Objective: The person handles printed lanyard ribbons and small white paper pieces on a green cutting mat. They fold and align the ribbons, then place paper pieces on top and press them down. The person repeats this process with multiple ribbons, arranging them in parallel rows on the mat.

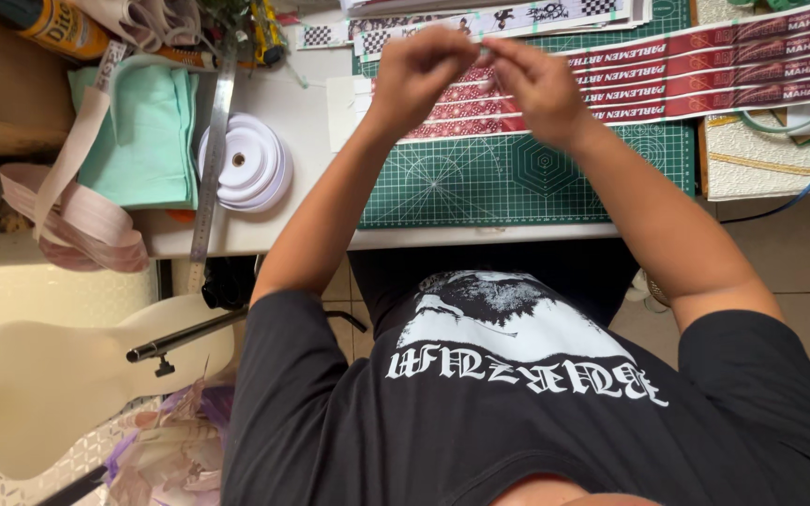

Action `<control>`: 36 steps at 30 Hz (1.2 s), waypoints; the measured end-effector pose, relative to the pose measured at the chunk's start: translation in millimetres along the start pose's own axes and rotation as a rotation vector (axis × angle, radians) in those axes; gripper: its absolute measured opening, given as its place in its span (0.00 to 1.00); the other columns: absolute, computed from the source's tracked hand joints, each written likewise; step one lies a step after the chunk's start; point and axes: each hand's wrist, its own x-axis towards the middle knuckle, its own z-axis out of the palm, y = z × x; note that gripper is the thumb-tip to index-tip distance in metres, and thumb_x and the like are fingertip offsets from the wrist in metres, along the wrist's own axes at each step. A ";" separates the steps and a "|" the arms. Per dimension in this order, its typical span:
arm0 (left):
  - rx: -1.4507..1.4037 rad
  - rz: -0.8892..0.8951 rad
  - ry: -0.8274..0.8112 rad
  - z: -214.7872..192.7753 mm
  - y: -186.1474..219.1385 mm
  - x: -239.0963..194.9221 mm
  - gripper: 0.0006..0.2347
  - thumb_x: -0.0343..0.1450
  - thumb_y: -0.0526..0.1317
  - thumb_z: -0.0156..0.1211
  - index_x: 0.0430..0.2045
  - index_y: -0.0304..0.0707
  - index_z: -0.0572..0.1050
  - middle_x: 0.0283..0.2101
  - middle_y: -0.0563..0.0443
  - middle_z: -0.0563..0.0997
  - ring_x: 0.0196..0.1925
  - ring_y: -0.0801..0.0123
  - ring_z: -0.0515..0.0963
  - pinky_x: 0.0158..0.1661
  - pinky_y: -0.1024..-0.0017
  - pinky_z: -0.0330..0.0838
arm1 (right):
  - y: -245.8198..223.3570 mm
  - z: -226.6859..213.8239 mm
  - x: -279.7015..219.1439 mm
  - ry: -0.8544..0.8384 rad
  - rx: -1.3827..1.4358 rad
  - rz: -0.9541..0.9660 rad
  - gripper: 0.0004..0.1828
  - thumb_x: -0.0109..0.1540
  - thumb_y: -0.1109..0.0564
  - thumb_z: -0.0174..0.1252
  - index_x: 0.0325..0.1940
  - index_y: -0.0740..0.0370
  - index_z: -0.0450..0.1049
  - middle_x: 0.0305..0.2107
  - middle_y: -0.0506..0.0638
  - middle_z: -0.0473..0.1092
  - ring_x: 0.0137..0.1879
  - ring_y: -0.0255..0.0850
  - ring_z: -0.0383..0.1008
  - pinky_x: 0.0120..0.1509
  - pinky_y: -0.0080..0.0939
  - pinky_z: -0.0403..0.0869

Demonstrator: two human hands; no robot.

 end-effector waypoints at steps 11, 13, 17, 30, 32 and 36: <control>0.452 0.357 -0.026 49.9 -50.3 12.6 0.13 0.72 0.29 0.63 0.51 0.35 0.79 0.54 0.43 0.80 0.55 0.55 0.82 0.53 0.64 0.81 | 46.4 2.6 25.4 0.305 0.820 0.278 0.06 0.71 0.70 0.56 0.52 0.67 0.70 0.44 0.56 0.76 0.46 0.40 0.79 0.53 0.39 0.80; 0.508 0.391 -0.055 42.5 -46.1 15.4 0.12 0.73 0.29 0.61 0.50 0.37 0.80 0.53 0.44 0.81 0.54 0.55 0.83 0.53 0.65 0.82 | 36.4 -2.1 23.0 0.238 0.905 0.429 0.08 0.70 0.67 0.54 0.54 0.67 0.70 0.43 0.54 0.75 0.46 0.41 0.79 0.52 0.40 0.80; 0.634 0.394 -0.012 28.5 -38.0 13.4 0.08 0.73 0.31 0.63 0.44 0.39 0.81 0.48 0.47 0.84 0.46 0.57 0.85 0.46 0.64 0.82 | 13.4 -7.4 25.6 0.124 1.025 0.545 0.17 0.67 0.64 0.48 0.59 0.71 0.73 0.48 0.57 0.76 0.52 0.42 0.82 0.63 0.42 0.81; 0.395 0.374 -0.039 22.2 -24.7 12.5 0.12 0.72 0.33 0.67 0.49 0.32 0.78 0.45 0.44 0.79 0.45 0.59 0.82 0.44 0.67 0.79 | 53.1 9.1 16.8 0.213 1.036 0.438 0.01 0.72 0.62 0.57 0.48 0.61 0.74 0.46 0.53 0.76 0.52 0.41 0.80 0.59 0.42 0.80; 0.460 0.345 -0.050 22.0 -22.3 12.5 0.12 0.71 0.34 0.68 0.47 0.34 0.79 0.42 0.44 0.80 0.42 0.59 0.83 0.42 0.68 0.79 | 52.9 6.2 19.2 0.268 1.145 0.477 0.01 0.72 0.63 0.57 0.48 0.62 0.74 0.48 0.55 0.74 0.53 0.42 0.79 0.63 0.43 0.77; 0.460 0.187 -0.070 7.2 -26.7 19.6 0.05 0.71 0.37 0.70 0.38 0.41 0.83 0.37 0.50 0.84 0.39 0.64 0.86 0.40 0.69 0.82 | 29.6 4.4 17.1 -0.004 1.020 0.480 0.13 0.73 0.61 0.56 0.61 0.69 0.70 0.54 0.56 0.72 0.60 0.42 0.75 0.72 0.45 0.74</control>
